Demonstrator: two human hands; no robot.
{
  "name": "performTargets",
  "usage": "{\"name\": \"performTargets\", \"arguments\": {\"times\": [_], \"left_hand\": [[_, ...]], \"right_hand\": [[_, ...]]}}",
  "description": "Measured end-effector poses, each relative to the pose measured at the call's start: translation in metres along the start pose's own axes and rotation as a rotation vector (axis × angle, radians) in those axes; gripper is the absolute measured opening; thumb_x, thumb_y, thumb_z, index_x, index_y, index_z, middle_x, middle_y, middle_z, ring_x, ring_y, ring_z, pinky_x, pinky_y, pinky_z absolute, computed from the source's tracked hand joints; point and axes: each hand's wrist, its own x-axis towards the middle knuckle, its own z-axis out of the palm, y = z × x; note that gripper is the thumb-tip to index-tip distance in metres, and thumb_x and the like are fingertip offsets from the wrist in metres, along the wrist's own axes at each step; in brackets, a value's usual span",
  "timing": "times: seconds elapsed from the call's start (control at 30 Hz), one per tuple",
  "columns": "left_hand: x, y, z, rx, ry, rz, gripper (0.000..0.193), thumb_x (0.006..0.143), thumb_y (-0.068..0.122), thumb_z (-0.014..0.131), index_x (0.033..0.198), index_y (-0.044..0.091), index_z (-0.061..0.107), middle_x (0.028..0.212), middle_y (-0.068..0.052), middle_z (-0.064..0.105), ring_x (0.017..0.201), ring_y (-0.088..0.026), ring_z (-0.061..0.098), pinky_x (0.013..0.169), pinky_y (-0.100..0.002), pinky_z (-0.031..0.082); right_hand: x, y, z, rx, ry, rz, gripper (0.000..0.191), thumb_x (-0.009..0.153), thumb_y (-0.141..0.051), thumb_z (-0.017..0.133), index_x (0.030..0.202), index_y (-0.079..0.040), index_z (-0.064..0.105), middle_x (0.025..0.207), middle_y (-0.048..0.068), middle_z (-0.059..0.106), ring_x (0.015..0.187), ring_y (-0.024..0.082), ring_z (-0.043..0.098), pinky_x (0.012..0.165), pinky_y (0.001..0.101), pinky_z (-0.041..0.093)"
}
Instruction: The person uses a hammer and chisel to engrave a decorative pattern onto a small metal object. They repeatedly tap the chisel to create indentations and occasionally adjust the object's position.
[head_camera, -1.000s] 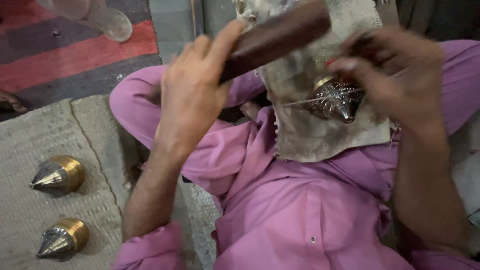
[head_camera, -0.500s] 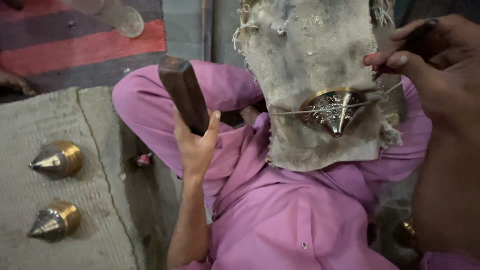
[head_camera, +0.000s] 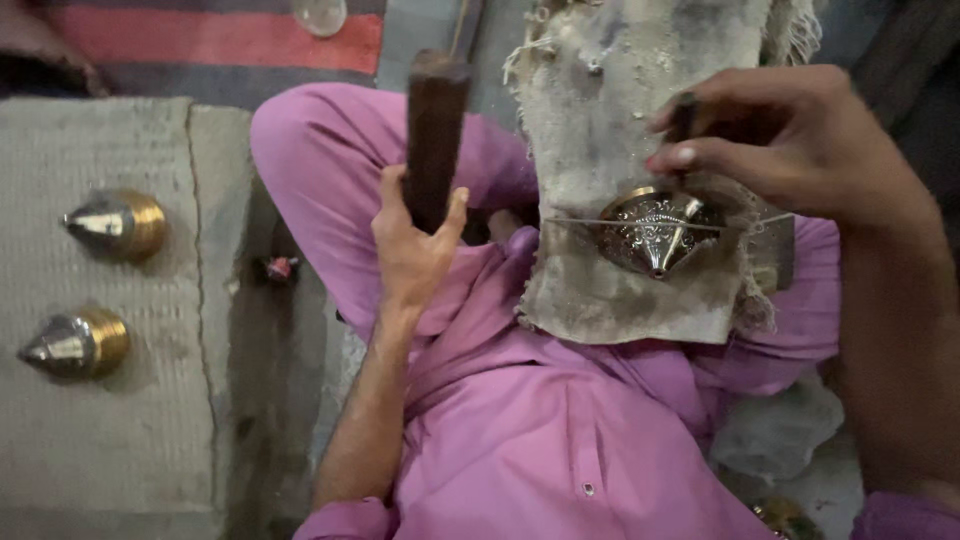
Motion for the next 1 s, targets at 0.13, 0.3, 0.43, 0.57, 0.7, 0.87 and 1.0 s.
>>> {"name": "performTargets", "arguments": {"times": [0.13, 0.3, 0.43, 0.57, 0.7, 0.87, 1.0], "left_hand": [[-0.018, 0.024, -0.004, -0.08, -0.092, -0.163, 0.038, 0.093, 0.018, 0.079, 0.117, 0.004, 0.053, 0.085, -0.009, 0.068, 0.075, -0.016, 0.066, 0.071, -0.033, 0.054], [-0.048, 0.045, -0.007, -0.155, -0.176, -0.171, 0.039, 0.092, 0.016, 0.075, 0.123, 0.003, 0.056, 0.095, -0.011, 0.065, 0.088, -0.018, 0.062, 0.081, -0.034, 0.054], [-0.065, 0.047, -0.007, -0.153, -0.218, -0.209, 0.045, 0.09, 0.018, 0.075, 0.127, 0.003, 0.054, 0.095, -0.012, 0.066, 0.088, -0.02, 0.065, 0.082, -0.035, 0.054], [-0.069, 0.042, -0.004, -0.094, -0.247, -0.322, 0.045, 0.086, 0.018, 0.077, 0.122, 0.004, 0.053, 0.091, -0.013, 0.068, 0.082, -0.022, 0.068, 0.076, -0.036, 0.055], [-0.066, 0.039, 0.003, -0.101, -0.238, -0.333, 0.044, 0.088, 0.018, 0.076, 0.123, 0.004, 0.051, 0.091, -0.015, 0.068, 0.082, -0.026, 0.069, 0.077, -0.038, 0.056], [-0.061, 0.037, 0.01, -0.109, -0.203, -0.117, 0.049, 0.092, 0.015, 0.075, 0.132, 0.005, 0.049, 0.105, -0.019, 0.069, 0.096, -0.033, 0.073, 0.083, -0.041, 0.056], [-0.057, 0.036, 0.011, -0.056, -0.227, -0.219, 0.052, 0.089, 0.016, 0.075, 0.133, 0.006, 0.05, 0.1, -0.021, 0.07, 0.091, -0.037, 0.075, 0.078, -0.041, 0.057]], "right_hand": [[0.027, -0.005, 0.006, -0.165, -0.142, 0.011, 0.031, 0.093, -0.014, 0.076, 0.119, 0.001, 0.071, 0.097, 0.01, 0.077, 0.087, 0.017, 0.074, 0.076, 0.0293, 0.061], [0.04, -0.016, 0.015, -0.149, -0.283, 0.098, 0.037, 0.091, -0.02, 0.075, 0.124, -0.003, 0.07, 0.096, 0.008, 0.08, 0.086, 0.014, 0.078, 0.076, 0.0288, 0.062], [0.044, -0.017, 0.016, -0.305, -0.313, 0.083, 0.042, 0.09, -0.024, 0.076, 0.128, -0.005, 0.069, 0.099, 0.01, 0.08, 0.087, 0.017, 0.078, 0.079, 0.0333, 0.062], [0.05, -0.012, 0.016, -0.343, -0.348, 0.088, 0.044, 0.09, -0.024, 0.074, 0.131, -0.008, 0.068, 0.104, 0.009, 0.08, 0.09, 0.02, 0.079, 0.082, 0.0367, 0.062], [0.052, -0.008, 0.015, -0.379, -0.374, -0.017, 0.043, 0.089, -0.021, 0.075, 0.13, -0.007, 0.069, 0.11, 0.011, 0.078, 0.093, 0.023, 0.077, 0.084, 0.0385, 0.061], [0.051, -0.006, 0.015, -0.358, -0.381, -0.016, 0.039, 0.088, -0.019, 0.074, 0.124, -0.005, 0.07, 0.106, 0.01, 0.079, 0.094, 0.022, 0.078, 0.084, 0.0385, 0.061], [0.051, -0.003, 0.015, -0.369, -0.387, -0.006, 0.038, 0.089, -0.019, 0.075, 0.124, -0.006, 0.07, 0.104, 0.009, 0.079, 0.091, 0.021, 0.078, 0.082, 0.0374, 0.061]]}}
